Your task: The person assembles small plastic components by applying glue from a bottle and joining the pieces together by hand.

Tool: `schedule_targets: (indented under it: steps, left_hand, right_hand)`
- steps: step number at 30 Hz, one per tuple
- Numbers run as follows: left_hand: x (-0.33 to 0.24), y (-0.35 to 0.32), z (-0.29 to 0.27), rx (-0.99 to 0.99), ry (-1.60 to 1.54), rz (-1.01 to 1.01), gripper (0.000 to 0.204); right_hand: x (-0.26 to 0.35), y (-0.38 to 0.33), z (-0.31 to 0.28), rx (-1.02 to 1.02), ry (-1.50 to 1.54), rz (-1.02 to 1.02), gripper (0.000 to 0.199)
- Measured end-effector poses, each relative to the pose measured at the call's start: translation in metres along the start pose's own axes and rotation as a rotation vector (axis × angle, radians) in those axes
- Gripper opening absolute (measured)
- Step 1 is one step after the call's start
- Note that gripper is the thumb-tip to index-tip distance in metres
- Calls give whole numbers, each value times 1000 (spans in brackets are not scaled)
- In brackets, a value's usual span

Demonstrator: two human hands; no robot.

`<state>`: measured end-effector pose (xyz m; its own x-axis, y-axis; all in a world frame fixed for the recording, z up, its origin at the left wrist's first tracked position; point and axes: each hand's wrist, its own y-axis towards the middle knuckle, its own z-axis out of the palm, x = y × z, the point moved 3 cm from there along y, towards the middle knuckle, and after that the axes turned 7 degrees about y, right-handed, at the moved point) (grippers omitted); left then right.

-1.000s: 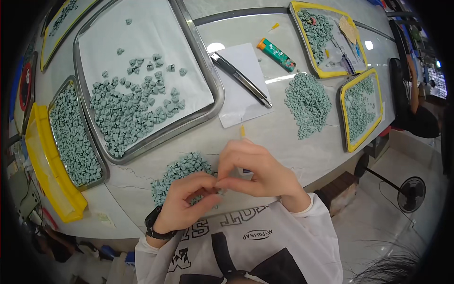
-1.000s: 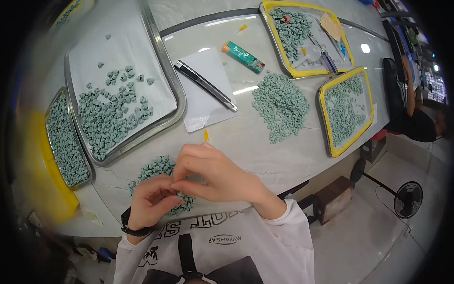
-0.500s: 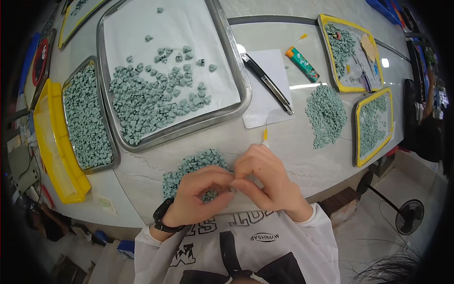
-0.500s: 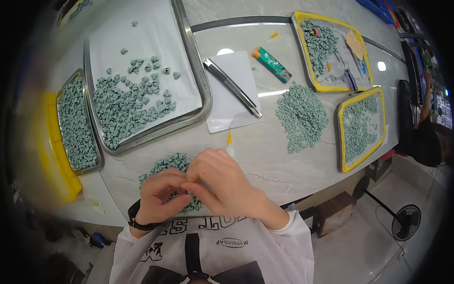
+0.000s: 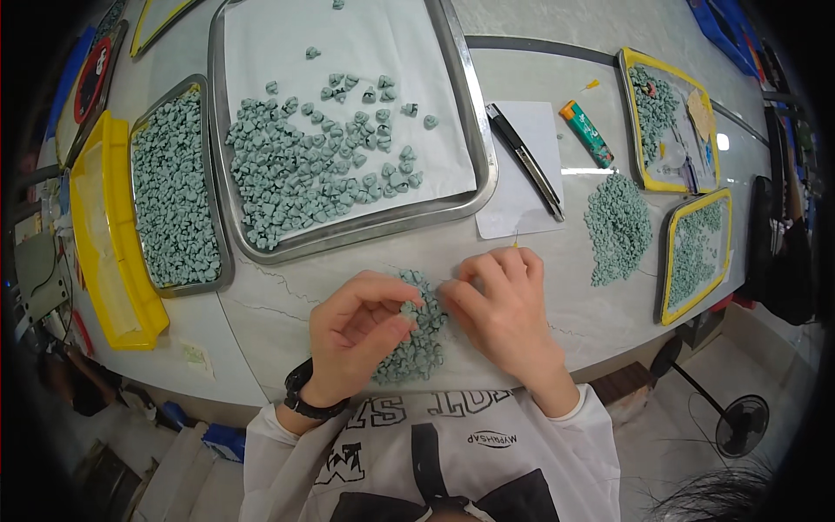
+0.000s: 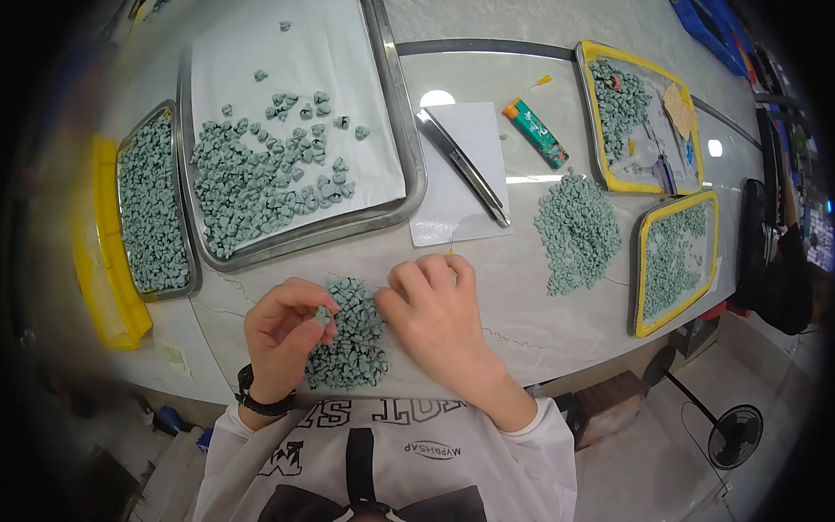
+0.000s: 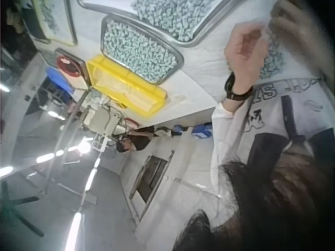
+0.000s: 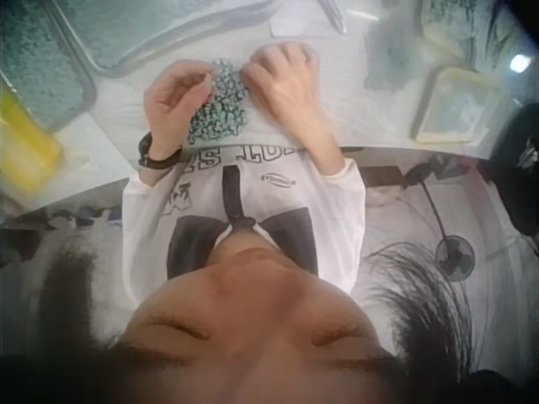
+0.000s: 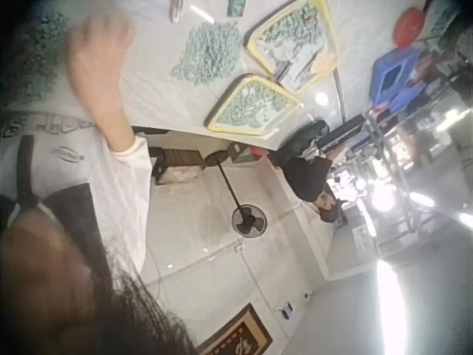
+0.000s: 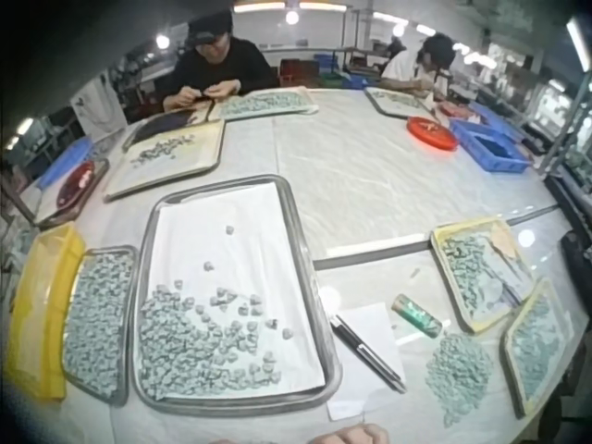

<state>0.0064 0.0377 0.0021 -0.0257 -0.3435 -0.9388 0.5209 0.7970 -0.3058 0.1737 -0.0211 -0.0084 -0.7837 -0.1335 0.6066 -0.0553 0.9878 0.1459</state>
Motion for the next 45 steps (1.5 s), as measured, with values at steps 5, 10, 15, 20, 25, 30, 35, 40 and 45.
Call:
schedule_targets:
  steps: [5,10,15,20,25,30,35,40,45]
  left_hand:
    - [2,-1,3,49,-11,34,23]
    - [2,1,7,155,309,13,29]
    - [-2,-4,14,321,381,-1,28]
    - [-4,-2,14,459,342,30,27]
    - [5,-5,17,300,124,-108,27]
    - [12,-4,12,96,-162,-66,30]
    - [8,-5,12,110,-54,28,29]
    - [9,-7,13,99,-45,38,29]
    - [9,-7,13,69,33,76,28]
  right_hand:
    - [2,2,9,20,-52,-52,15]
    - [8,-3,-18,-100,151,-53,28]
    - [18,-3,-28,-116,312,-86,29]
    - [18,-4,-28,-112,387,-114,26]
    - [14,-2,-26,-136,503,-51,23]
    - [13,-1,-21,-100,781,143,16]
    - [16,2,-14,-58,857,208,9]
    - [16,3,-10,-50,863,220,8]
    - [19,3,-8,-96,766,224,10]
